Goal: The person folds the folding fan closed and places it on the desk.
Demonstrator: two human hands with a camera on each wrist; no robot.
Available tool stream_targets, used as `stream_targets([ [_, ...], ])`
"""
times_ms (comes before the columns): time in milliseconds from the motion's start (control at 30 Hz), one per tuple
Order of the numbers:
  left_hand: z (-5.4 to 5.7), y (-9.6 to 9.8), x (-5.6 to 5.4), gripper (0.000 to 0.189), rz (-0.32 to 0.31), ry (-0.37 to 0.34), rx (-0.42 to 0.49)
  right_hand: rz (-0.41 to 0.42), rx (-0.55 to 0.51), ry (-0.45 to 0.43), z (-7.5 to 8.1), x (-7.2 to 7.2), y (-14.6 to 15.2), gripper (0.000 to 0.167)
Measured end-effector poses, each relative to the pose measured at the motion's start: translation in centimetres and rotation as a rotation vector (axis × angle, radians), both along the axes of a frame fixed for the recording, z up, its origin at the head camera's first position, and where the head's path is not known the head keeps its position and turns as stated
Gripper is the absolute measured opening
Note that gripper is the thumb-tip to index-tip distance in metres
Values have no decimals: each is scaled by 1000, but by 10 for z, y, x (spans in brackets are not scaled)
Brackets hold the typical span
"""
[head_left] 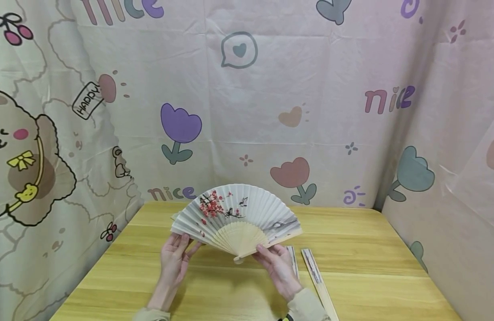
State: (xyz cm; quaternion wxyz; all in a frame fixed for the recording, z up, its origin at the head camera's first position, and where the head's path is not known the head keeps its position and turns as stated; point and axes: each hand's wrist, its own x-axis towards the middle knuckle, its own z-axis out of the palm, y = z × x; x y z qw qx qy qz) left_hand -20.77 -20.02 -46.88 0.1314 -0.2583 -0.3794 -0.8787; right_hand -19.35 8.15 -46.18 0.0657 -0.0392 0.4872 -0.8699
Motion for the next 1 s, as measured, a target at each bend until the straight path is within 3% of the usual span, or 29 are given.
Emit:
stream_targets([
  [200, 2, 16, -1, 41, 5, -19, 7, 31, -9, -16, 1, 0, -1, 15],
  [433, 1, 32, -3, 41, -51, -34, 49, 8, -19, -18, 3, 0, 2, 14],
  [767, -5, 51, -2, 47, -99, -36, -57, -30, 20, -20, 1, 0, 3, 11],
  [1000, -6, 64, -1, 45, -92, -63, -139, 18, -3, 6, 1, 2, 3, 13],
])
